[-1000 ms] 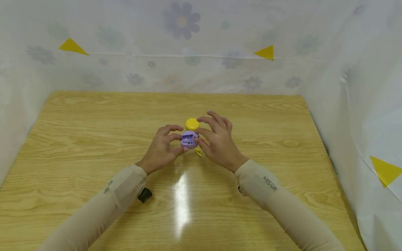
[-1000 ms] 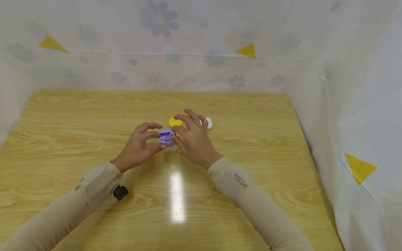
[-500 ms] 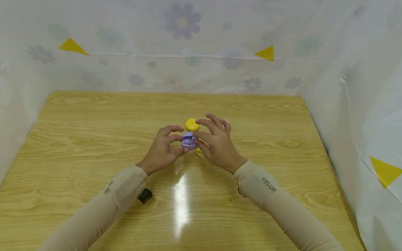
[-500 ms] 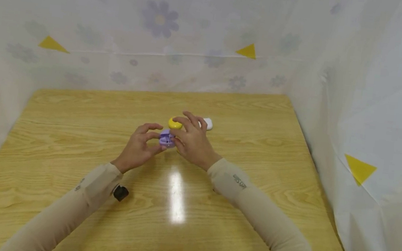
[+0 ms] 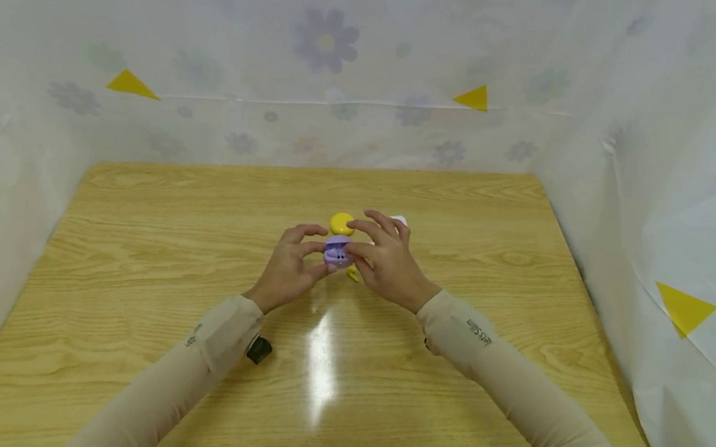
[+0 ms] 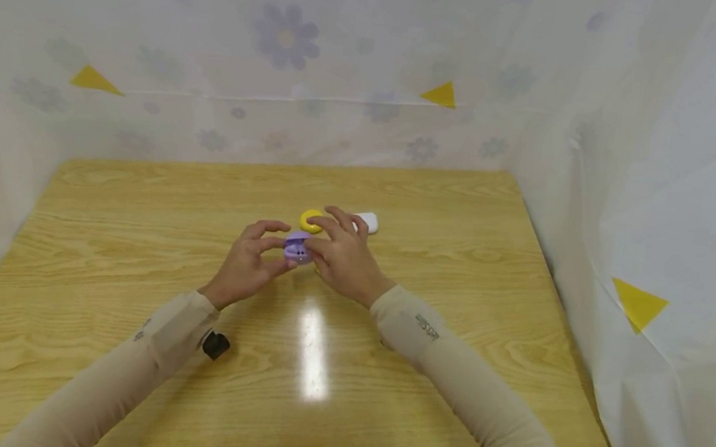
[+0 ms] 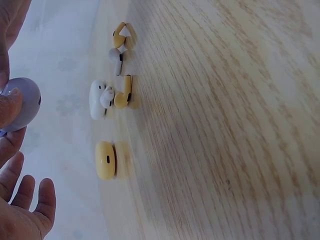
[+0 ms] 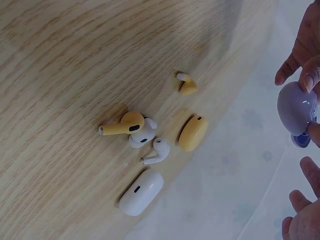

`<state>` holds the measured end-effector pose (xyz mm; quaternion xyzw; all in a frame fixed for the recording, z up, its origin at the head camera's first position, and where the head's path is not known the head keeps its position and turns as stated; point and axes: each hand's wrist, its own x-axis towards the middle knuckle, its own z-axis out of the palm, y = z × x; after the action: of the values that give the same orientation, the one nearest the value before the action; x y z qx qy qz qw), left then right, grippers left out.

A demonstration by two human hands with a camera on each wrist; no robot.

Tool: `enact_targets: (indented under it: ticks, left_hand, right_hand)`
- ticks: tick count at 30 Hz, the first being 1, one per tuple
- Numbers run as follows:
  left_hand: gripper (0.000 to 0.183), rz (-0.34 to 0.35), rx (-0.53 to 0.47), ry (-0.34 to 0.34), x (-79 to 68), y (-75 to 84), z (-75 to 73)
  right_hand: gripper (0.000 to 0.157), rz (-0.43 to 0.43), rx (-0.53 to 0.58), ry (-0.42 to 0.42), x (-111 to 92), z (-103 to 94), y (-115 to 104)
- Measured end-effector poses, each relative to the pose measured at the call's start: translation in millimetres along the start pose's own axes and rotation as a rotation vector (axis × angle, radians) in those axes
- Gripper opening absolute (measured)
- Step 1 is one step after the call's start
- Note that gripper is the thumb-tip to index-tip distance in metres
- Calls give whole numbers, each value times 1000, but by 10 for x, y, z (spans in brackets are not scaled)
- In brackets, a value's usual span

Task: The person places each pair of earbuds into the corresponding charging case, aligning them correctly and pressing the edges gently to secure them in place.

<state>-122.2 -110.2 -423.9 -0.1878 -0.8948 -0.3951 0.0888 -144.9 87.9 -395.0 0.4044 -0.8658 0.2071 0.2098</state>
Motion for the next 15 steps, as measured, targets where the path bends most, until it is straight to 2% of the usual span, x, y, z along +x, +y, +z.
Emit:
enact_targets:
  ticks: [15]
  left_hand:
    - [28,1,3,-13,7,-4,7]
  right_hand:
    - [12,8,34,-27,-38,0,12]
